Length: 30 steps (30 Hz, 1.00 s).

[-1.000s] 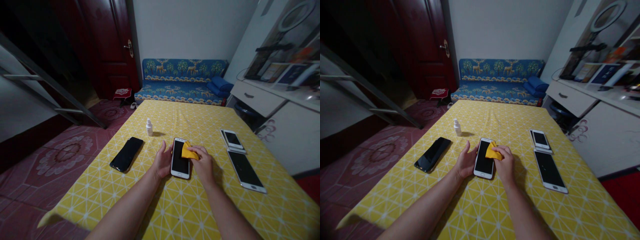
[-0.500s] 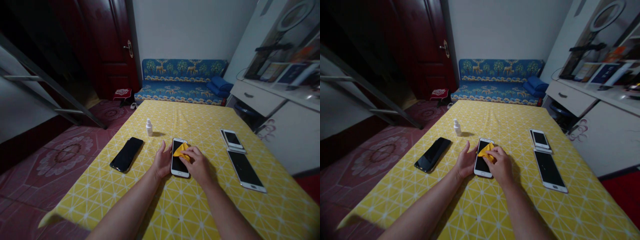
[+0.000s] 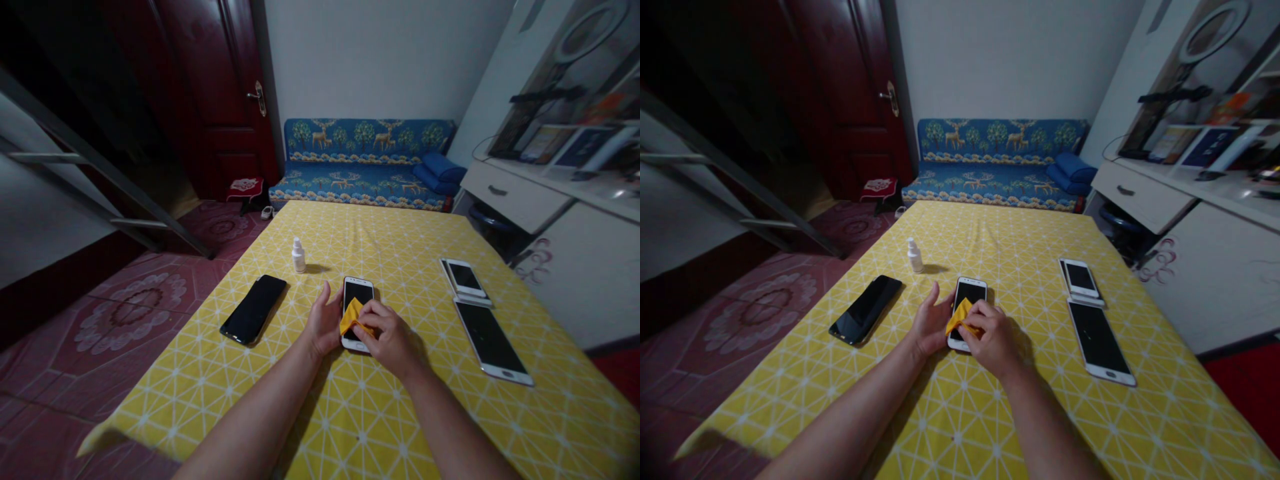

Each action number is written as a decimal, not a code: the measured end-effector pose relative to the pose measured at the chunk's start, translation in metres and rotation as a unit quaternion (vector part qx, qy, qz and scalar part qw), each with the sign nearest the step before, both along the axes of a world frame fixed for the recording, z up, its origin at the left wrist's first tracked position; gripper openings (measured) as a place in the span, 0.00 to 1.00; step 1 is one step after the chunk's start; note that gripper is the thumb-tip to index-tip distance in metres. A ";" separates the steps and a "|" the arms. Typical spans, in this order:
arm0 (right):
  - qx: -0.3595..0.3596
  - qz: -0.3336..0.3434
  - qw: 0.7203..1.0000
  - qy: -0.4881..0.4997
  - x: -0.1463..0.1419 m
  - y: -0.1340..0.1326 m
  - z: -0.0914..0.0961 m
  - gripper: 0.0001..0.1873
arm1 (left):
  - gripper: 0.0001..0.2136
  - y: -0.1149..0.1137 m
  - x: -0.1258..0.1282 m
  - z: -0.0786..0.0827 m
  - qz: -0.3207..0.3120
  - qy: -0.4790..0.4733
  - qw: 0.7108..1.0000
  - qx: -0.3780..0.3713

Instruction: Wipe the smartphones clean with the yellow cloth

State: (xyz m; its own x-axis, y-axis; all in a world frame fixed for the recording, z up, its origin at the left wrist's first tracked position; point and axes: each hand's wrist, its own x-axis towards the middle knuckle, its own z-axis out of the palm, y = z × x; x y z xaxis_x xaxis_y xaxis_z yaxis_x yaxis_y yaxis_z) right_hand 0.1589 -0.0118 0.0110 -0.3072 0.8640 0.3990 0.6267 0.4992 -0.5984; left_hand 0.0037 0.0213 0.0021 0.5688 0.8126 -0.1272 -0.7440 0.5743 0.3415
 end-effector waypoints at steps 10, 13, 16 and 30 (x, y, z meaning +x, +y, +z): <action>-0.038 0.108 0.993 0.019 0.007 -0.003 0.007 0.24 | 0.24 0.001 0.000 -0.002 0.005 0.000 1.000 0.011; -0.046 0.054 0.997 -0.023 0.001 -0.004 0.008 0.10 | 0.24 0.001 0.001 -0.002 0.004 0.001 1.000 0.015; -0.060 0.005 0.997 -0.041 -0.006 -0.005 0.010 0.12 | 0.24 0.000 0.001 -0.001 0.008 0.001 1.000 0.015; -0.004 -0.114 0.989 -0.096 -0.008 -0.004 0.003 0.13 | 0.23 0.001 0.003 -0.002 0.032 0.007 0.999 0.021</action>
